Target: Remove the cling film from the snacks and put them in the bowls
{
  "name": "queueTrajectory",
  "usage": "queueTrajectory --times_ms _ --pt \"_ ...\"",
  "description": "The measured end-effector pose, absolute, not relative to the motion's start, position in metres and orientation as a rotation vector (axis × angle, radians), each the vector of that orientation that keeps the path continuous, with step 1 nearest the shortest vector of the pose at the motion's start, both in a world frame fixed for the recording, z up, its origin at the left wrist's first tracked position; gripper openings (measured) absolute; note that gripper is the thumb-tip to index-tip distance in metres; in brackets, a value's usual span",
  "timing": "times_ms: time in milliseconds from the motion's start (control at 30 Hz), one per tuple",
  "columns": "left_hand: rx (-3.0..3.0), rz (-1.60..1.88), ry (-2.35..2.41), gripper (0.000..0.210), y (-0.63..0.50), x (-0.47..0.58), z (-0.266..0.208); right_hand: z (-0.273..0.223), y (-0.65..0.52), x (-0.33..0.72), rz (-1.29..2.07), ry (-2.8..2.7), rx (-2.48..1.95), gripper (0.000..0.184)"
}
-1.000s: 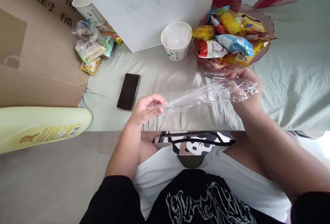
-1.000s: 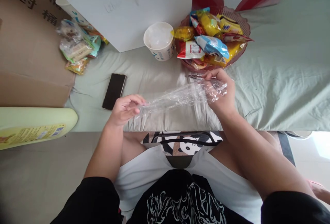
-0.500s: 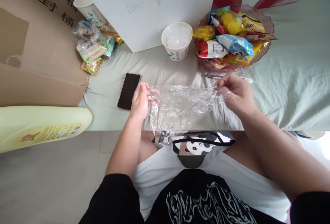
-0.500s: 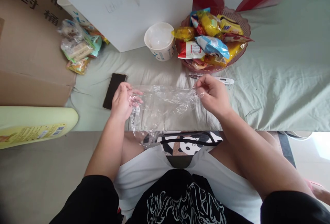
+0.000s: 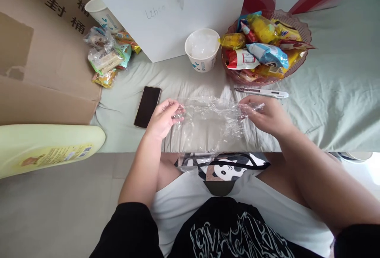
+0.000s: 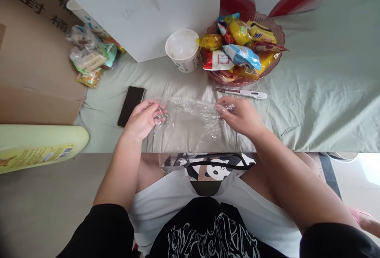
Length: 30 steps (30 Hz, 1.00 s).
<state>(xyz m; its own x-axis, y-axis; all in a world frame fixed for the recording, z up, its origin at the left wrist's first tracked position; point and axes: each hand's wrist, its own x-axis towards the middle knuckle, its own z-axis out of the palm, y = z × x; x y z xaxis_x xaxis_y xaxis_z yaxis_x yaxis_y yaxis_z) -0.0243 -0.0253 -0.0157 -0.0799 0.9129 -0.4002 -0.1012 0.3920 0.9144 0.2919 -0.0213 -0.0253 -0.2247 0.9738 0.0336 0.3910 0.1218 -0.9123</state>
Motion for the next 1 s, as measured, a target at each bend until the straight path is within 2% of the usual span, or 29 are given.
queueTrajectory --times_ms 133,233,333,433,533,600,700,767,900,1000 --pt "0.846 1.101 1.516 0.043 -0.011 -0.021 -0.024 -0.03 -0.015 0.291 1.149 -1.51 -1.371 0.043" --pt "0.826 1.151 1.435 0.053 -0.007 -0.023 -0.027 -0.036 -0.01 0.292 1.196 -1.3 -1.294 0.041" --pt "0.802 0.933 1.266 0.059 -0.009 -0.026 -0.026 -0.04 -0.006 0.292 1.202 -1.125 -1.204 0.036" --pt "0.834 0.783 1.267 0.051 -0.01 -0.026 -0.025 -0.038 -0.006 0.291 1.262 -1.049 -1.119 0.037" --pt "0.814 1.031 1.335 0.048 -0.007 -0.026 -0.023 -0.036 -0.009 0.29 1.407 -1.185 -1.097 0.037" --pt "0.795 1.069 1.33 0.053 -0.006 -0.029 -0.019 -0.037 -0.012 0.289 1.467 -1.271 -1.135 0.034" --pt "0.86 0.72 1.254 0.058 -0.005 -0.036 -0.015 -0.045 -0.011 0.289 1.413 -1.259 -1.204 0.034" --pt "0.924 0.566 1.217 0.05 -0.006 -0.04 -0.015 -0.052 -0.009 0.291 1.347 -1.261 -1.238 0.03" --pt "0.914 0.925 1.308 0.043 -0.008 -0.041 -0.021 -0.056 -0.007 0.294 1.268 -1.286 -1.205 0.027" --pt "0.928 0.903 1.303 0.048 -0.008 -0.04 -0.026 -0.05 -0.009 0.293 1.277 -1.376 -1.192 0.027"
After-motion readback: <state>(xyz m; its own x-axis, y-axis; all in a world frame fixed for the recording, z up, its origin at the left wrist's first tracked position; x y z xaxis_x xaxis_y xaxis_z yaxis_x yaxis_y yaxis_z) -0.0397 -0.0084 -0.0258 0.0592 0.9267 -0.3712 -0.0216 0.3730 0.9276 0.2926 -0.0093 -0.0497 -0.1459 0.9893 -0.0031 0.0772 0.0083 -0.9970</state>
